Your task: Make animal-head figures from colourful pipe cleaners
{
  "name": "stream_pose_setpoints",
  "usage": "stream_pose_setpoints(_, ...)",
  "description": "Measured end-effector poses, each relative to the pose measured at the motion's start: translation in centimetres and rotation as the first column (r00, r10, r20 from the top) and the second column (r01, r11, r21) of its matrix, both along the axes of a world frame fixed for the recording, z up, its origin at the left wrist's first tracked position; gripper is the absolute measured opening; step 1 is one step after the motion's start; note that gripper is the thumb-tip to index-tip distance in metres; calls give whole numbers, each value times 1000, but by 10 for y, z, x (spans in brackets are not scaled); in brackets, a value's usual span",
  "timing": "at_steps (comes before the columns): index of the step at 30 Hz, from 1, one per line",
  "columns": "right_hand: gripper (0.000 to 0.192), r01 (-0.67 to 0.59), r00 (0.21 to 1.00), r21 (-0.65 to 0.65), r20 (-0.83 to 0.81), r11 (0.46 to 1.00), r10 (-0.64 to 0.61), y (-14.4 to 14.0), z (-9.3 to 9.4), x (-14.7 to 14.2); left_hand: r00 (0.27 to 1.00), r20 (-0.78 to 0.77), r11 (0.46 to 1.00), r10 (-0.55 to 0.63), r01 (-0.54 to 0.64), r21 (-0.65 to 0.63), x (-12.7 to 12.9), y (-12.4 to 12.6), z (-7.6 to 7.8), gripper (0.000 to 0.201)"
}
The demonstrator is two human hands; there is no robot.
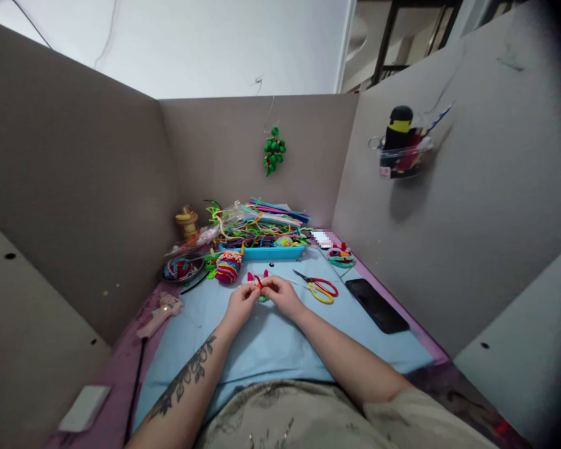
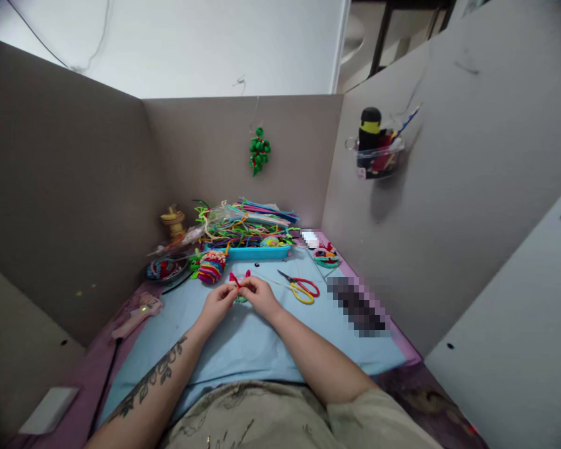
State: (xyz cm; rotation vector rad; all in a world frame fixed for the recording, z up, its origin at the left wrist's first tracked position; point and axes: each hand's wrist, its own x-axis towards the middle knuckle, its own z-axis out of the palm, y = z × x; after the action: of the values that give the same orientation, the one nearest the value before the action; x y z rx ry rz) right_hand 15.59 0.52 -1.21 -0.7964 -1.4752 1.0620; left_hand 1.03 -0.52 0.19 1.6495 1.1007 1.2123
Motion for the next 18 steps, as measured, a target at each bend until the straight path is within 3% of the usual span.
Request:
stream_pose_setpoints(4,18,-12,999,-3,-40,1000,12,-1,3,2,1000,12,999,-27,27,-39,1,-1,-1,29)
stream_pose_setpoints(8,16,-63,997,-22,-47,998,62,1,2,4,977,186,975,-106,139,-172,4,-3,-3,31)
stream_pose_setpoints(13,17,-208,975,-67,-94,976,201,5,-1,6,905,407,859,-122,302,-414,4,-6,0,21)
stream_pose_setpoints(18,16,-325,944,-47,-70,944,322,6,-2,10,852,488,750,-187,445,-489,-1,-8,5,17)
